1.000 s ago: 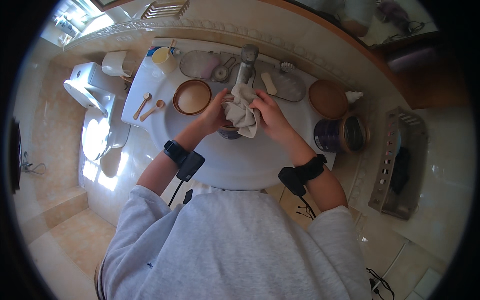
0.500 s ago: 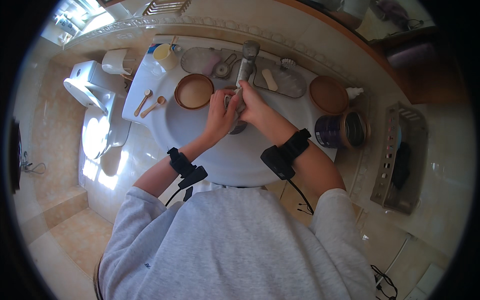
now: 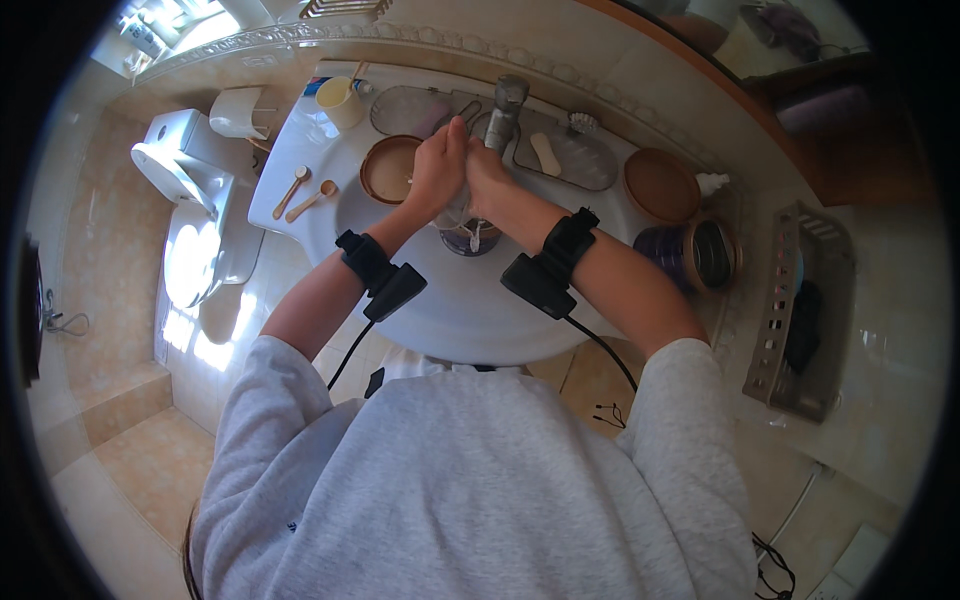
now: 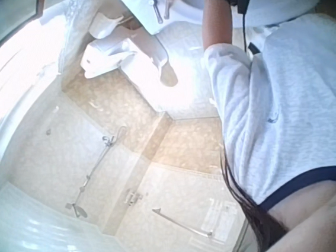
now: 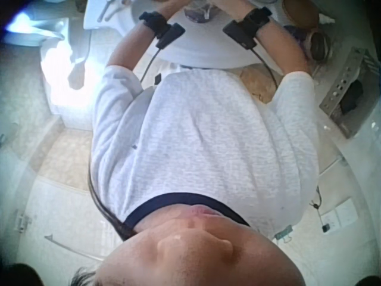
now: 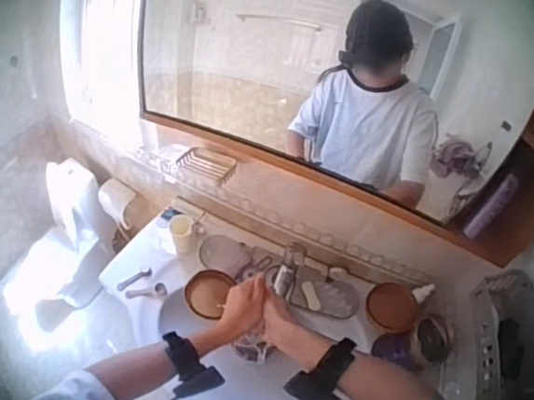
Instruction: The person wipes down the interior and exterior of several purple and tan canisters using a cloth near a bathroom sink.
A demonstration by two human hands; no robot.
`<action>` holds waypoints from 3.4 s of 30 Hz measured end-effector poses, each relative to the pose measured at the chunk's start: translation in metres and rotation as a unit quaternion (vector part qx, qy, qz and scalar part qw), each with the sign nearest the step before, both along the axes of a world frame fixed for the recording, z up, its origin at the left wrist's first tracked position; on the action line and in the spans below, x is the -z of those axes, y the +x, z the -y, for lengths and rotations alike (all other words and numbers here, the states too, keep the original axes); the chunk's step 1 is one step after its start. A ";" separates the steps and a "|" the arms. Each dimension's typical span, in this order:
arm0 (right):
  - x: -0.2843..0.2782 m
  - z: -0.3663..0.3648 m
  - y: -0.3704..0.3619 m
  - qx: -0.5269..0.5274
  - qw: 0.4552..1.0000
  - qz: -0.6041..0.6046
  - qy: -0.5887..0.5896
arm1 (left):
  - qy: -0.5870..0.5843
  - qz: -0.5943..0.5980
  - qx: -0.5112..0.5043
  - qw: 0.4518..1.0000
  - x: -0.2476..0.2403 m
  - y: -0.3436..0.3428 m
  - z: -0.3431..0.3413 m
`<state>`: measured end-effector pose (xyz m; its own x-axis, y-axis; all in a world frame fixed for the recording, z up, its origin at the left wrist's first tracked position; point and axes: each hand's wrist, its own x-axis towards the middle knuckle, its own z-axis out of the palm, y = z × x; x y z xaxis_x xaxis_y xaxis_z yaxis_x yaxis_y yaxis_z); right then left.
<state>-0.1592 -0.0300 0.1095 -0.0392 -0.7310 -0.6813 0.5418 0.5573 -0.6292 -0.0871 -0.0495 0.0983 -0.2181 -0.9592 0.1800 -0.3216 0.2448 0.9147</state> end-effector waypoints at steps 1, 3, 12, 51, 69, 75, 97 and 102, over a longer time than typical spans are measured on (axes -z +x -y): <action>0.003 0.000 0.001 -0.001 1.000 0.000 0.000 | 0.000 0.000 -0.001 1.000 0.002 0.001 0.002; 0.013 0.001 -0.001 0.023 0.997 -0.079 -0.005 | 0.074 -0.006 0.005 0.997 0.008 -0.001 0.007; 0.010 -0.033 -0.024 -0.127 0.883 -0.358 -0.275 | 0.519 -0.240 0.075 0.817 0.012 0.038 0.017; 0.027 -0.017 -0.005 0.071 0.983 0.163 -0.041 | -0.063 0.067 0.064 0.994 -0.018 -0.005 -0.032; -0.005 -0.049 -0.046 -0.251 0.897 -0.350 -0.097 | 0.490 -0.356 0.024 0.796 0.000 0.041 -0.002; -0.009 -0.063 -0.039 -0.164 0.973 -0.138 -0.082 | 0.543 -0.376 0.093 0.745 -0.006 0.050 -0.021; 0.011 -0.076 -0.091 -0.023 0.892 -0.404 -0.204 | 0.331 -0.146 0.224 0.905 0.040 0.052 -0.014; -0.014 -0.081 -0.063 -0.223 0.875 -0.405 -0.145 | 0.194 0.133 0.161 0.959 0.029 0.068 -0.014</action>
